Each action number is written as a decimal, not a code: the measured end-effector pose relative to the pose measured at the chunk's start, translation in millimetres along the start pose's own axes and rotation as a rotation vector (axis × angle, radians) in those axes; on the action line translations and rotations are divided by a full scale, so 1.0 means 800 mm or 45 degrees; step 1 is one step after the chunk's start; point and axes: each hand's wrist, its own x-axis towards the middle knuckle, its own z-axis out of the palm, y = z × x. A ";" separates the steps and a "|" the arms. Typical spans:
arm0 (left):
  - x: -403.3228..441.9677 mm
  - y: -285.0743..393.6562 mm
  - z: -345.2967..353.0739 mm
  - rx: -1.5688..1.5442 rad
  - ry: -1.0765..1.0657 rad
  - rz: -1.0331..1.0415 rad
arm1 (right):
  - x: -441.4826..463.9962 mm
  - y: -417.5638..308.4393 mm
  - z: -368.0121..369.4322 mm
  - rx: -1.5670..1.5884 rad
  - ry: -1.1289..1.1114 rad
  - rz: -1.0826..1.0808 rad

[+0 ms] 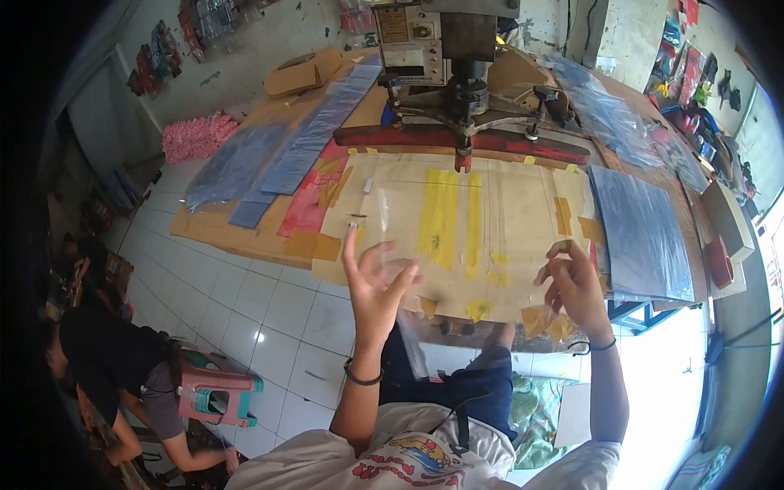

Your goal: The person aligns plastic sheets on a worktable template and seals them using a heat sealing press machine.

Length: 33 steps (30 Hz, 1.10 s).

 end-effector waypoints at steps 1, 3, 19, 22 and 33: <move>0.000 -0.003 -0.003 0.187 0.081 0.117 | 0.006 0.006 -0.002 0.045 0.126 0.015; 0.003 0.005 -0.007 0.609 0.226 0.366 | 0.016 0.018 -0.007 -0.032 0.240 -0.003; 0.036 0.063 -0.049 1.565 -0.355 0.463 | 0.059 0.026 -0.017 -0.849 0.433 -0.343; 0.045 0.074 -0.063 1.760 -0.428 0.402 | 0.073 0.042 -0.023 -0.832 0.294 -0.414; 0.115 0.027 -0.052 2.127 -0.999 0.196 | 0.132 0.038 -0.030 -1.066 0.086 -0.829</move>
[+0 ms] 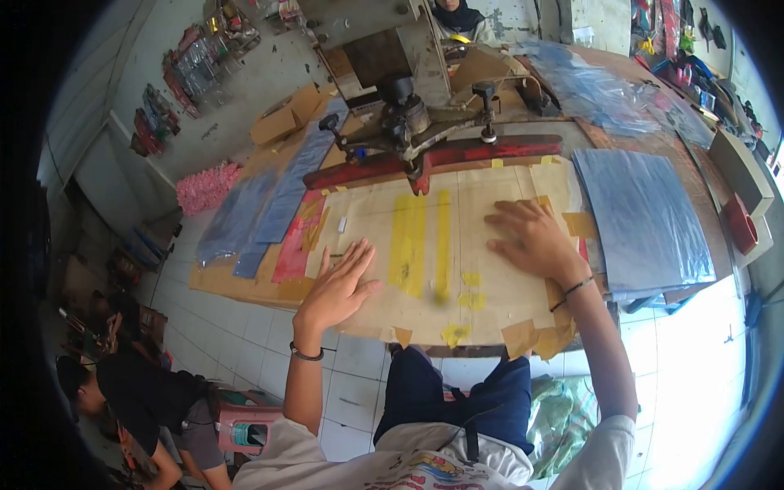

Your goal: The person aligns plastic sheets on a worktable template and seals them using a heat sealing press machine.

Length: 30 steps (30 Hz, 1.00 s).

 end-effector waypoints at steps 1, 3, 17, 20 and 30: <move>0.007 -0.003 -0.001 0.011 0.000 -0.011 | -0.004 0.000 0.001 -0.021 -0.037 0.004; 0.017 -0.007 -0.003 0.018 -0.018 -0.040 | -0.006 0.004 0.002 -0.029 -0.096 0.031; 0.053 -0.014 -0.002 0.063 0.080 -0.085 | 0.031 0.018 0.021 -0.122 -0.121 0.158; 0.070 -0.026 -0.011 0.098 0.012 -0.074 | 0.033 0.017 0.021 -0.086 -0.077 0.134; 0.101 -0.064 0.006 -0.052 0.130 -0.028 | 0.036 0.016 0.021 -0.165 -0.129 0.156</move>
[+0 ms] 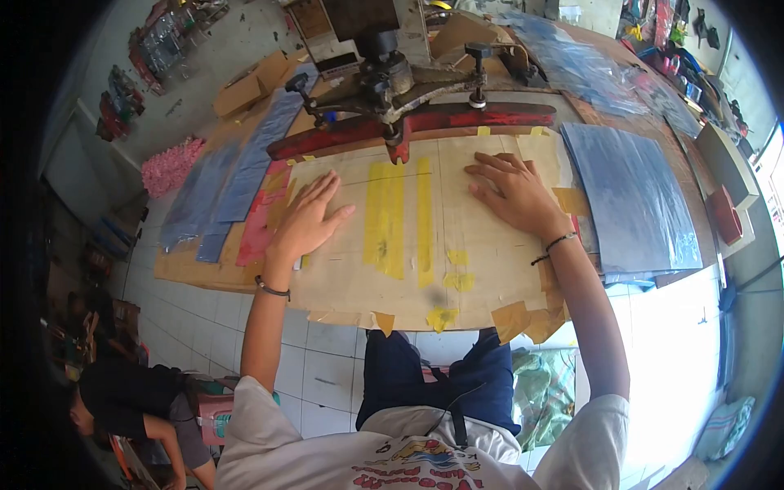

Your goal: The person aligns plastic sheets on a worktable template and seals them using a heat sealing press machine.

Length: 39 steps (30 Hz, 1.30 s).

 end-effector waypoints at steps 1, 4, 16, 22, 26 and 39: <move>0.000 -0.002 0.004 -0.040 0.026 0.002 | 0.001 0.002 0.001 -0.007 -0.005 0.000; 0.003 -0.003 0.004 -0.041 0.041 0.013 | 0.001 -0.001 -0.002 -0.002 -0.058 0.027; -0.010 0.010 -0.006 -0.103 0.153 0.164 | -0.001 0.010 -0.005 -0.025 0.064 0.060; -0.053 0.069 -0.013 0.047 0.140 0.293 | -0.005 0.020 -0.016 0.019 0.032 0.168; -0.084 0.087 -0.009 0.073 0.196 0.389 | -0.004 0.026 -0.026 0.007 -0.156 0.136; -0.109 0.106 -0.028 -0.328 0.006 0.465 | 0.048 -0.090 -0.005 0.071 -0.624 -0.274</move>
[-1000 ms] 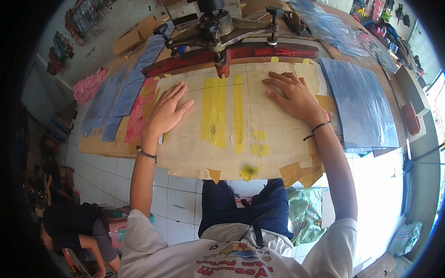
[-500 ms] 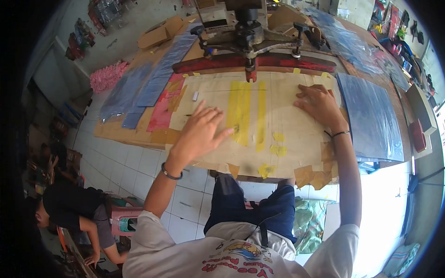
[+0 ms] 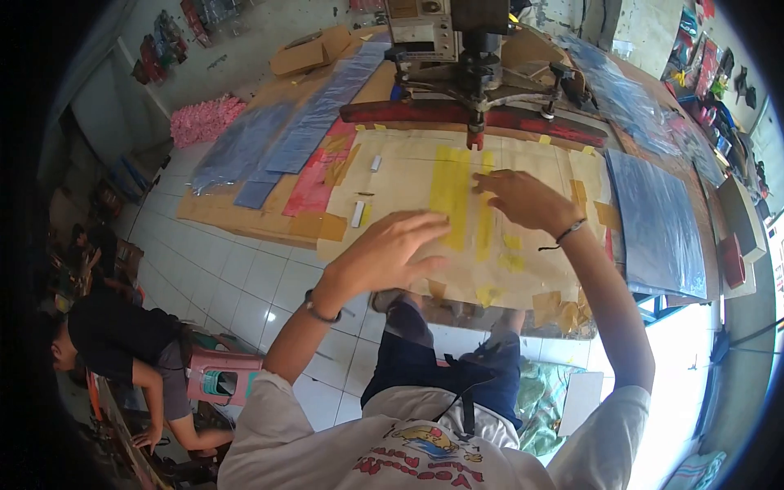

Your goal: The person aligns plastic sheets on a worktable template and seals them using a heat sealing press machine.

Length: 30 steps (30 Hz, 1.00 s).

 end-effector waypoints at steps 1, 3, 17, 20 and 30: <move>0.003 -0.017 0.011 0.084 0.133 0.029 | 0.009 -0.001 0.011 0.000 0.065 -0.037; 0.007 -0.037 0.023 0.163 0.101 0.009 | 0.009 -0.011 0.030 -0.212 0.262 -0.094; 0.046 -0.086 -0.018 0.438 -0.142 -0.277 | -0.101 0.049 0.019 -0.046 0.489 0.281; 0.070 -0.094 -0.044 0.346 -0.237 -0.407 | -0.079 0.046 0.007 -0.059 0.468 0.329; 0.073 -0.170 -0.018 0.204 -0.052 -0.335 | -0.042 0.075 0.019 -0.084 0.529 0.233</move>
